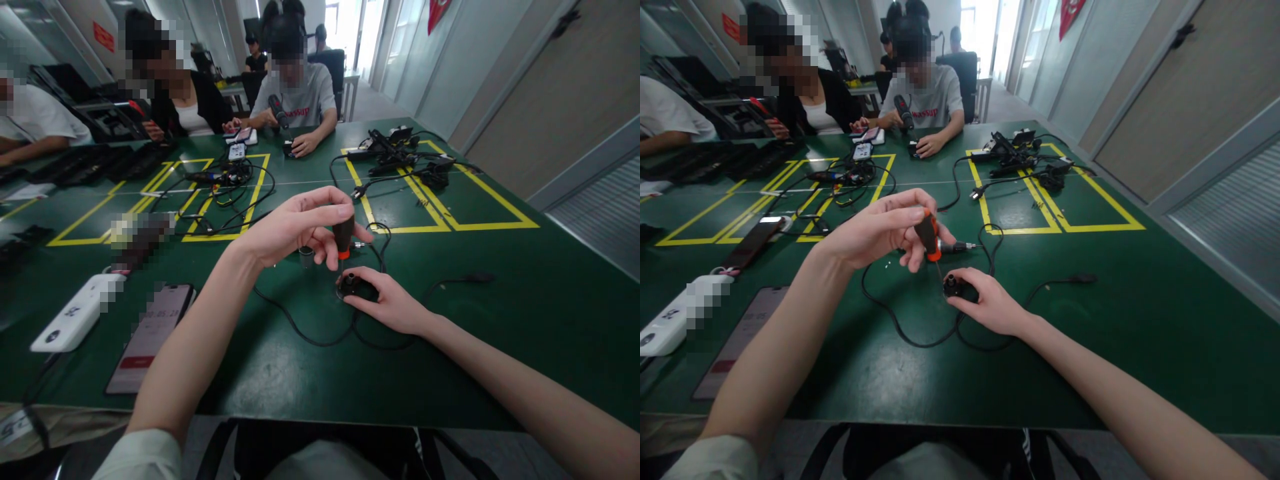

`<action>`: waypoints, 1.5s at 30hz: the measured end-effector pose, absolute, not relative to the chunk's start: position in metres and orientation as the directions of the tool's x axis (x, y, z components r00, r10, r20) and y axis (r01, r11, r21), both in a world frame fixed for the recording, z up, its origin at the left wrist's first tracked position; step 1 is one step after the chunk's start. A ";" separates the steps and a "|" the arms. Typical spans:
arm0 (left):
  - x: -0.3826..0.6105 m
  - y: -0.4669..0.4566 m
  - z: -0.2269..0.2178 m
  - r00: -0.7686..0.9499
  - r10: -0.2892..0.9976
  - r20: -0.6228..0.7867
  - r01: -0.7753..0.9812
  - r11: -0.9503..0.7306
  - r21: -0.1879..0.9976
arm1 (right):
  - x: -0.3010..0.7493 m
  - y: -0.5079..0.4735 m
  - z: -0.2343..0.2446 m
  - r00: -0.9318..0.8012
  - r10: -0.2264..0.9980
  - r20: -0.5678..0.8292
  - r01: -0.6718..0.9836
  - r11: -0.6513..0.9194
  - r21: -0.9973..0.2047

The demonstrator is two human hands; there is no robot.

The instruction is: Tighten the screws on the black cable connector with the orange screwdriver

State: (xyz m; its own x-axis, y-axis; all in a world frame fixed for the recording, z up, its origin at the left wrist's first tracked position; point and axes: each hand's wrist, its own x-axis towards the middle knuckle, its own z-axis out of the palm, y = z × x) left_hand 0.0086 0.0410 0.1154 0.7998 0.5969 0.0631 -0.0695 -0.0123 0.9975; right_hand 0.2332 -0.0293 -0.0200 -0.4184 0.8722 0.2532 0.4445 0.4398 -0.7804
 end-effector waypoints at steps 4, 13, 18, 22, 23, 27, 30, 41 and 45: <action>0.008 0.039 0.115 0.810 0.581 0.076 -0.061 -0.044 0.997 | 0.233 -0.029 -0.020 -0.421 0.872 0.249 0.445 0.438 -0.781; 0.012 0.040 0.114 0.879 0.473 0.059 -0.130 0.120 0.984 | 0.234 -0.029 -0.024 -0.415 0.873 0.259 0.447 0.443 -0.777; 0.011 0.038 0.114 0.872 0.486 0.059 -0.134 0.121 0.984 | 0.234 -0.029 -0.023 -0.418 0.869 0.264 0.445 0.449 -0.775; 0.012 0.039 0.114 0.877 0.476 0.061 -0.124 0.102 0.987 | 0.233 -0.029 -0.023 -0.416 0.868 0.269 0.443 0.453 -0.774; 0.012 0.039 0.114 0.882 0.467 0.066 -0.128 0.102 0.987 | 0.233 -0.029 -0.023 -0.416 0.868 0.271 0.443 0.453 -0.774; 0.011 0.040 0.113 0.889 0.452 0.078 -0.138 0.101 0.985 | 0.233 -0.028 -0.024 -0.417 0.866 0.275 0.440 0.457 -0.772; 0.010 0.038 0.114 0.888 0.453 0.079 -0.144 0.111 0.983 | 0.233 -0.029 -0.024 -0.415 0.867 0.277 0.441 0.458 -0.772; 0.013 0.037 0.114 0.889 0.453 0.072 -0.132 0.102 0.986 | 0.234 -0.029 -0.023 -0.414 0.872 0.261 0.454 0.447 -0.771; 0.012 0.036 0.116 0.887 0.459 0.056 -0.127 0.125 0.984 | 0.233 -0.030 -0.023 -0.412 0.874 0.259 0.457 0.444 -0.771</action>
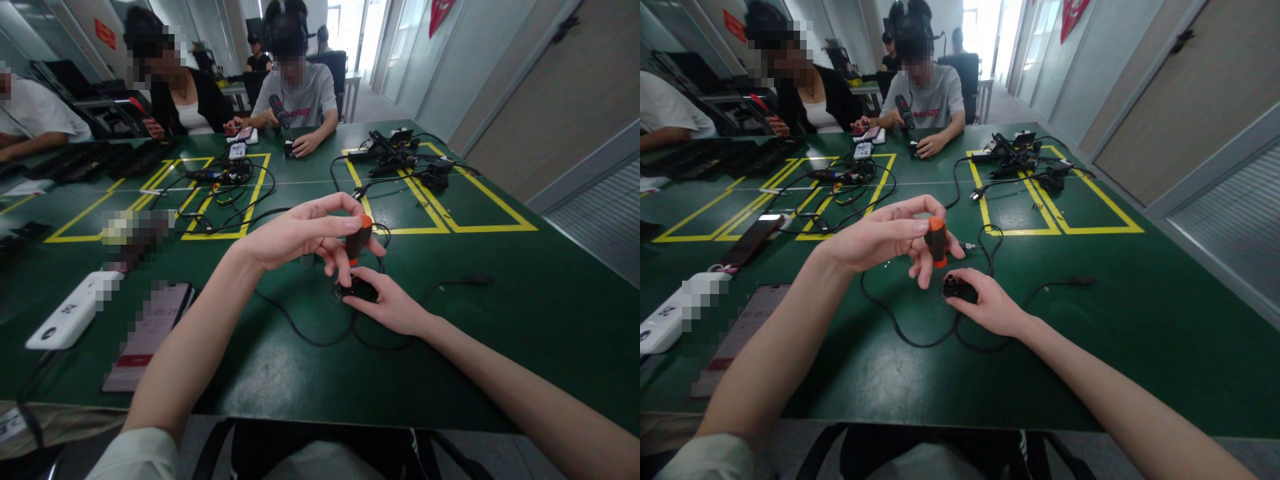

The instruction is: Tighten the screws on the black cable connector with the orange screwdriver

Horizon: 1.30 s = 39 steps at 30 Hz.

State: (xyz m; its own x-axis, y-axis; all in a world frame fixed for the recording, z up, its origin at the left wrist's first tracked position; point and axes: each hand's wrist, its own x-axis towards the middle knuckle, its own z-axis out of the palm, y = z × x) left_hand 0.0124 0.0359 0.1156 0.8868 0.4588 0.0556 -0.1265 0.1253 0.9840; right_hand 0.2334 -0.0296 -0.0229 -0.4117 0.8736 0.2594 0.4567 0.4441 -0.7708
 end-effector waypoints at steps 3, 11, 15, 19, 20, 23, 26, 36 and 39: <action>0.012 0.037 0.114 0.894 0.445 0.059 -0.129 0.127 0.983 | 0.234 -0.030 -0.022 -0.414 0.873 0.257 0.454 0.443 -0.773; 0.012 0.035 0.115 0.897 0.440 0.044 -0.112 0.128 0.985 | 0.234 -0.031 -0.020 -0.413 0.875 0.251 0.458 0.438 -0.774; 0.012 0.036 0.114 0.901 0.431 0.052 -0.131 0.154 0.979 | 0.233 -0.032 -0.019 -0.412 0.877 0.247 0.456 0.433 -0.778; 0.013 0.038 0.112 0.899 0.435 0.056 -0.125 0.132 0.983 | 0.233 -0.032 -0.021 -0.407 0.878 0.253 0.450 0.434 -0.781; 0.012 0.038 0.112 0.895 0.444 0.047 -0.117 0.131 0.985 | 0.233 -0.033 -0.021 -0.407 0.878 0.254 0.449 0.434 -0.781; 0.011 0.038 0.113 0.887 0.462 0.026 -0.103 0.143 0.984 | 0.233 -0.034 -0.022 -0.407 0.879 0.249 0.448 0.430 -0.784; 0.009 0.038 0.112 0.882 0.470 0.024 -0.114 0.163 0.980 | 0.232 -0.036 -0.021 -0.409 0.878 0.247 0.448 0.429 -0.784; 0.016 0.039 0.108 0.864 0.504 0.013 -0.106 0.156 0.982 | 0.236 -0.036 -0.019 -0.407 0.880 0.247 0.472 0.434 -0.768; 0.017 0.037 0.108 0.859 0.511 0.014 -0.113 0.163 0.980 | 0.236 -0.035 -0.018 -0.406 0.879 0.248 0.477 0.436 -0.763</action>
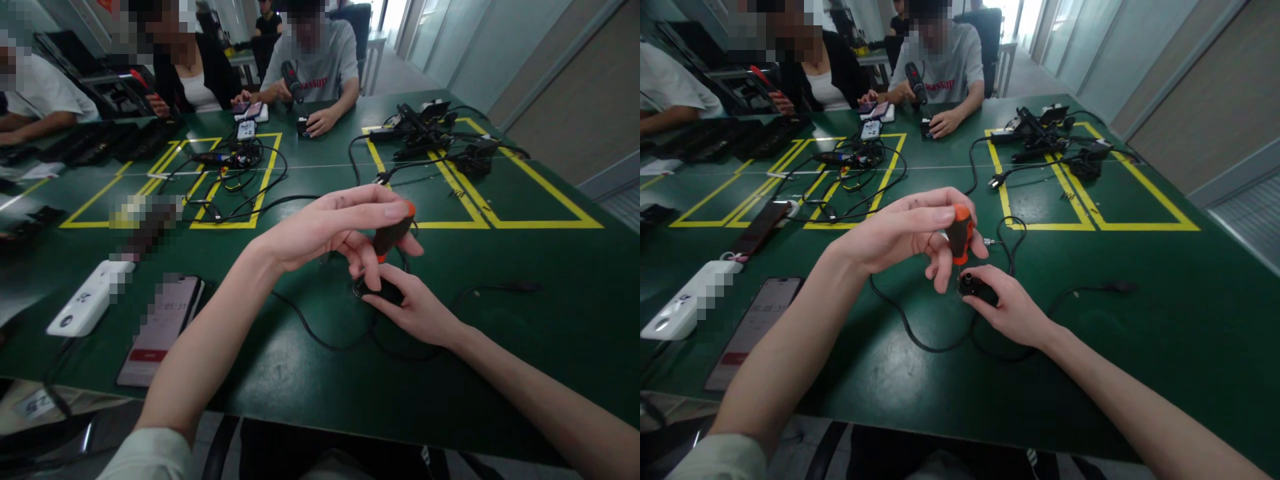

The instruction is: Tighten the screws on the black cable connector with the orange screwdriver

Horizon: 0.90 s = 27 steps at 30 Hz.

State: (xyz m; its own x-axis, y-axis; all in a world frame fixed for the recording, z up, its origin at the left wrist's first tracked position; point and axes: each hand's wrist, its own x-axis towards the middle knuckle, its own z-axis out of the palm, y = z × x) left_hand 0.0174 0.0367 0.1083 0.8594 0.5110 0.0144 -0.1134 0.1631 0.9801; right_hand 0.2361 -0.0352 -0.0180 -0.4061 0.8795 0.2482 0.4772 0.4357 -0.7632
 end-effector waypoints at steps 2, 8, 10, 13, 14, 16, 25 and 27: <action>0.018 0.036 0.108 0.861 0.508 -0.007 -0.097 0.179 0.979 | 0.236 -0.034 -0.017 -0.407 0.883 0.236 0.490 0.429 -0.759; 0.022 0.038 0.106 0.878 0.479 -0.018 -0.080 0.184 0.980 | 0.236 -0.032 -0.016 -0.413 0.877 0.247 0.465 0.436 -0.770; 0.023 0.038 0.106 0.878 0.479 -0.010 -0.083 0.172 0.982 | 0.236 -0.032 -0.017 -0.409 0.876 0.256 0.464 0.441 -0.768; 0.022 0.037 0.108 0.870 0.493 0.030 -0.118 0.150 0.982 | 0.236 -0.031 -0.018 -0.405 0.873 0.270 0.469 0.452 -0.758; 0.021 0.037 0.108 0.869 0.493 0.036 -0.125 0.149 0.981 | 0.236 -0.031 -0.019 -0.407 0.872 0.271 0.471 0.455 -0.756; 0.019 0.037 0.110 0.875 0.483 0.033 -0.119 0.148 0.982 | 0.235 -0.030 -0.019 -0.411 0.870 0.271 0.472 0.457 -0.754; 0.016 0.042 0.110 0.870 0.492 0.006 -0.056 0.087 0.995 | 0.236 -0.031 -0.020 -0.408 0.874 0.265 0.474 0.451 -0.757; 0.016 0.041 0.112 0.870 0.493 0.024 -0.065 0.066 0.996 | 0.236 -0.031 -0.020 -0.410 0.873 0.263 0.472 0.450 -0.758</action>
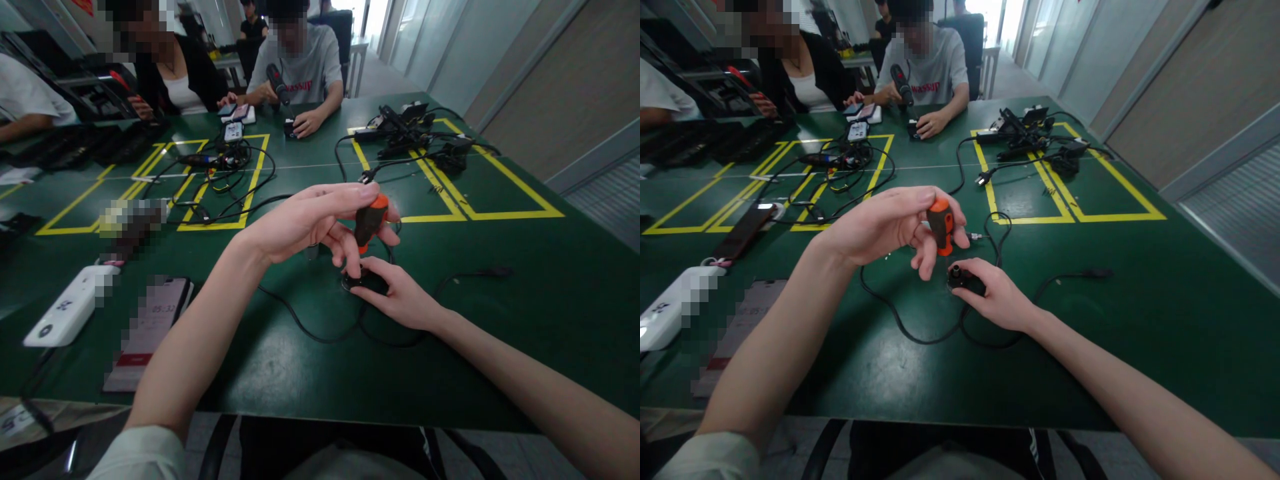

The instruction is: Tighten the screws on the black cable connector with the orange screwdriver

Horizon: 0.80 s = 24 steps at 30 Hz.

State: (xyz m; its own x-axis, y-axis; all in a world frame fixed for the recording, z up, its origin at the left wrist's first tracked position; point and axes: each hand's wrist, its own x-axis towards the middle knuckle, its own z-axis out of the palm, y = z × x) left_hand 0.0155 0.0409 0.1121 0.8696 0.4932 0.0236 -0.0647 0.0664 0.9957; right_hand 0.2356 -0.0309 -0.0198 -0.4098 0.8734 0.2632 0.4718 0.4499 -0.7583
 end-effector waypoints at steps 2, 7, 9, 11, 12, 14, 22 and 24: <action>0.015 0.039 0.114 0.876 0.481 0.037 -0.079 0.067 0.995 | 0.236 -0.031 -0.019 -0.411 0.874 0.261 0.472 0.449 -0.759; 0.015 0.037 0.116 0.879 0.474 0.048 -0.096 0.077 0.992 | 0.235 -0.032 -0.018 -0.407 0.875 0.262 0.475 0.448 -0.757; 0.016 0.036 0.116 0.872 0.487 0.048 -0.089 0.063 0.994 | 0.235 -0.031 -0.018 -0.407 0.874 0.265 0.474 0.450 -0.757; 0.018 0.037 0.115 0.869 0.494 0.045 -0.086 0.060 0.995 | 0.235 -0.031 -0.018 -0.409 0.873 0.266 0.473 0.452 -0.757; 0.018 0.037 0.115 0.868 0.495 0.045 -0.087 0.062 0.994 | 0.235 -0.031 -0.018 -0.409 0.873 0.267 0.472 0.453 -0.757; 0.018 0.037 0.115 0.867 0.497 0.044 -0.092 0.071 0.993 | 0.235 -0.031 -0.019 -0.410 0.872 0.268 0.470 0.454 -0.757; 0.017 0.036 0.114 0.889 0.457 0.033 -0.091 0.107 0.990 | 0.235 -0.031 -0.021 -0.414 0.869 0.269 0.467 0.457 -0.757; 0.017 0.036 0.113 0.891 0.453 0.020 -0.075 0.105 0.992 | 0.235 -0.031 -0.021 -0.417 0.866 0.274 0.460 0.462 -0.758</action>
State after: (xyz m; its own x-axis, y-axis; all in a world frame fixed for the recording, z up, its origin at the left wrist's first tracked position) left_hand 0.0170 0.0358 0.1134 0.8914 0.4528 0.0200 -0.0755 0.1047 0.9916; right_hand 0.2349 -0.0306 -0.0207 -0.4172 0.8664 0.2744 0.4604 0.4618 -0.7581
